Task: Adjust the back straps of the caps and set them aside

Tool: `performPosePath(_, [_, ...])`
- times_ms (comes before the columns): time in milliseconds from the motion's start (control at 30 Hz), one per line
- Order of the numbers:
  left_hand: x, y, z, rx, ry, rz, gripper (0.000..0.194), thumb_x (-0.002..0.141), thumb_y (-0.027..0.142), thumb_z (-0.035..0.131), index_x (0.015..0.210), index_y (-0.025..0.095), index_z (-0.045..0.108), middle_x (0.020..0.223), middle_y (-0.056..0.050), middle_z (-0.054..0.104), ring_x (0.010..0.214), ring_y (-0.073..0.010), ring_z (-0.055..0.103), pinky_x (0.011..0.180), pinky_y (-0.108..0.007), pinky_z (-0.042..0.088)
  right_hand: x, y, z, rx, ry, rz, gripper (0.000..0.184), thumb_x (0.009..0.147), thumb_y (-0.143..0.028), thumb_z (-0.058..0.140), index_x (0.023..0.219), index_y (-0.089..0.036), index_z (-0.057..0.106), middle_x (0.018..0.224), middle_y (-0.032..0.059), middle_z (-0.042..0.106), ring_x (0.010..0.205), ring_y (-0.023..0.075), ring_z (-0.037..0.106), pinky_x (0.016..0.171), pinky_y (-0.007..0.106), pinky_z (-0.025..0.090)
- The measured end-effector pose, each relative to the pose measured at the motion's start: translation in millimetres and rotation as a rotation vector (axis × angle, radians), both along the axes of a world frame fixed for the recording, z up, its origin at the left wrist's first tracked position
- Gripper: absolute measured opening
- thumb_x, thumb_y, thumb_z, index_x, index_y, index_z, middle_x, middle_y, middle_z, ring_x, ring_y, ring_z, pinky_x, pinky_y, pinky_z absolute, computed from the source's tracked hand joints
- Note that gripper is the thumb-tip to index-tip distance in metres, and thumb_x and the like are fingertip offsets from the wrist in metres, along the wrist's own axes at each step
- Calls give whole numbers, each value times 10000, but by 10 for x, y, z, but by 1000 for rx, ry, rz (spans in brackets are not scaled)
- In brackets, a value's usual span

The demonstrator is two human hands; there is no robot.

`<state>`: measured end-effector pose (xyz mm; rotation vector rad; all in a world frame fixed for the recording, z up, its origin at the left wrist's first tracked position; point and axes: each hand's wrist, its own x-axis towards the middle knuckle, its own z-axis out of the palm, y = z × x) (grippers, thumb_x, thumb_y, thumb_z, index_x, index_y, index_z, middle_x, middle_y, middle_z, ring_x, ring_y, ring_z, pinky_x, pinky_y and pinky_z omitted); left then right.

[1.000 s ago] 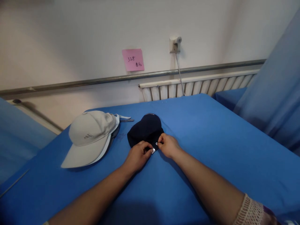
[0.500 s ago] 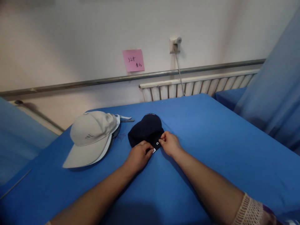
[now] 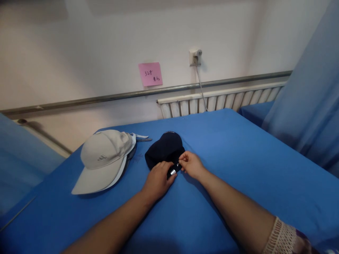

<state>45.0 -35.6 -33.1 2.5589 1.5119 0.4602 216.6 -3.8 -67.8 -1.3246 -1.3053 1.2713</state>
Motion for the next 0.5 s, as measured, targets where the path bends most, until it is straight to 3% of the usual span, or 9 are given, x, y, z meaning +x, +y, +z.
performPosePath(167, [-64,20,43,63,12,-13,231,852,202,537,1076,193,593,984,-79,654,924,-234,599,867,-391,470,27,42,0,47,52,-88,33,766,-216,543,780,-199,519,600,-48,574,450,93,527,412,196,387])
performPosePath(267, [-136,11,94,108,-76,-27,248,850,187,533,1094,192,573,1011,-78,658,945,-228,612,876,-384,485,49,49,-38,92,-30,-130,60,774,-214,542,829,-198,561,571,-57,542,464,101,515,449,213,391])
performPosePath(333, [-192,1,134,135,-164,-36,248,852,201,542,1098,191,563,1027,-76,659,958,-221,621,874,-374,496,50,22,-40,154,-108,-87,121,781,-188,540,889,-201,594,580,-54,540,487,101,506,484,220,399])
performPosePath(500, [-321,-17,228,142,-363,13,222,861,247,552,1076,200,573,1004,-57,675,921,-189,649,852,-342,517,4,-97,65,420,-230,113,443,731,-75,590,1136,-248,547,1014,12,598,705,97,554,643,237,465])
